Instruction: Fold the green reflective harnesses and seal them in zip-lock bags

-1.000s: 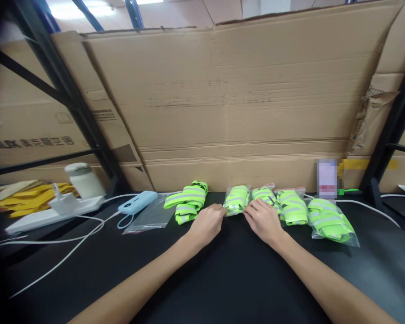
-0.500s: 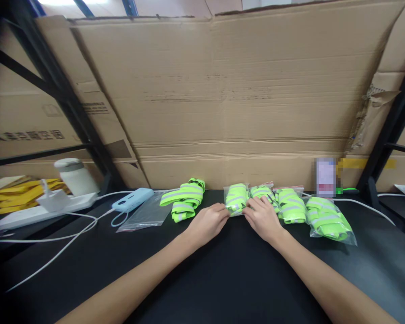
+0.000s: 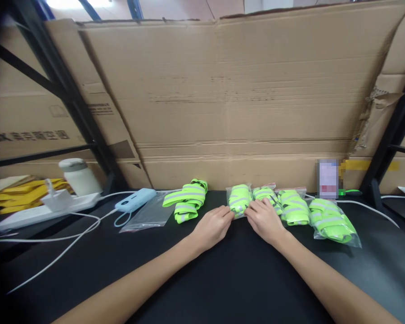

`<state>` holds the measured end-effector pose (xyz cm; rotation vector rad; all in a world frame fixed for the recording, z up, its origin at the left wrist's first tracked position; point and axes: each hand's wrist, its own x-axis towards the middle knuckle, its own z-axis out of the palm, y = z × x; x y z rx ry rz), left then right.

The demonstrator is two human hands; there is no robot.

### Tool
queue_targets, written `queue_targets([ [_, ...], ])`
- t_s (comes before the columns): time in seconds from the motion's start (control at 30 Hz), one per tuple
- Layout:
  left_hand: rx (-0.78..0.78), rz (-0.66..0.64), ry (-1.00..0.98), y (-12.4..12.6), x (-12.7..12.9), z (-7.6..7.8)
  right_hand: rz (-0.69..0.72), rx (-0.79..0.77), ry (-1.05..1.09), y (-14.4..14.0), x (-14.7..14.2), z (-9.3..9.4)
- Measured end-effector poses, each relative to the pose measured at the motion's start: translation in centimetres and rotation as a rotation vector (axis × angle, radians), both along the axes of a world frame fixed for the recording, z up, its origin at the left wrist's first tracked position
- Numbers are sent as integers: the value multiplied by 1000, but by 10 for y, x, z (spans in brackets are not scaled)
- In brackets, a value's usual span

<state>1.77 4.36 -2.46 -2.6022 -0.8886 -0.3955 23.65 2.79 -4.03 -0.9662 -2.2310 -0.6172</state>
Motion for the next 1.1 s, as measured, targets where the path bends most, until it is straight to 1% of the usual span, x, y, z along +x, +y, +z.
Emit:
queue_targets([
  [0.2,-15,-6,-83,-1,0,0,36,14,-18,-3,-4,3],
  [0.43,-35,-102,-191,0,-2,-4,45,-4,-16,-7,-8,4],
  [0.6,-121,-110,-305,-1,-2,-3,58,-9,-5,-6,-9,2],
  [0.7,-155,-146,-330,-1,-2,-3,64,-15,-3,-6,-9,1],
  [0.87,-178,-186,-348,0,0,-6,64,-26,14,-6,-10,-1],
  [0.97,-174,-172,-337,0,2,-7,67,-33,20,-7,-11,0],
  [1.1,-197,-110,-316,-5,4,-3,63,-42,11,-7,-13,1],
])
